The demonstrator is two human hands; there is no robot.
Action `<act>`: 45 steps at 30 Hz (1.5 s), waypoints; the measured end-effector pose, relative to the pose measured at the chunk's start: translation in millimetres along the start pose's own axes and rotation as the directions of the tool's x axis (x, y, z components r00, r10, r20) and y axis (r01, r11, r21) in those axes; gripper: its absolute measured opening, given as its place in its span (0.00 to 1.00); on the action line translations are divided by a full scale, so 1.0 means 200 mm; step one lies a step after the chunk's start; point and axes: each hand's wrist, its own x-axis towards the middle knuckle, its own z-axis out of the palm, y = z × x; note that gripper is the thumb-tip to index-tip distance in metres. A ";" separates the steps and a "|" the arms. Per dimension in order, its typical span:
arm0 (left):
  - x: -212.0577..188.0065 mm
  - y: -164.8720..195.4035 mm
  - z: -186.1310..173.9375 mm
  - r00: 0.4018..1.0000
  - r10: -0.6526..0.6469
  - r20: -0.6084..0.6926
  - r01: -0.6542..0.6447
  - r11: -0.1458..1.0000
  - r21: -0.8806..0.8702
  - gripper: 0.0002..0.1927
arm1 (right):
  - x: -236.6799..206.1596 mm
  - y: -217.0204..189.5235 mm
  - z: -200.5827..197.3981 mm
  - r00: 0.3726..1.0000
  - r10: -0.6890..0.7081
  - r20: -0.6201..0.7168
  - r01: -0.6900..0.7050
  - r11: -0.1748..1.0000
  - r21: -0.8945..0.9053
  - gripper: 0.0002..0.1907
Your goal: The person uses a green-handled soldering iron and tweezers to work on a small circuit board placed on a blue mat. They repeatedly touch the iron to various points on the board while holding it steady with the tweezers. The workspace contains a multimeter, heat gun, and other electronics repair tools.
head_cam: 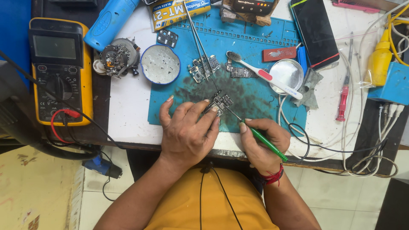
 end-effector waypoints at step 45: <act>0.01 0.00 0.00 1.000 0.028 0.001 -0.028 1.000 -0.008 0.11 | 0.02 0.01 -0.02 0.999 -0.026 0.047 0.025 0.999 0.025 0.05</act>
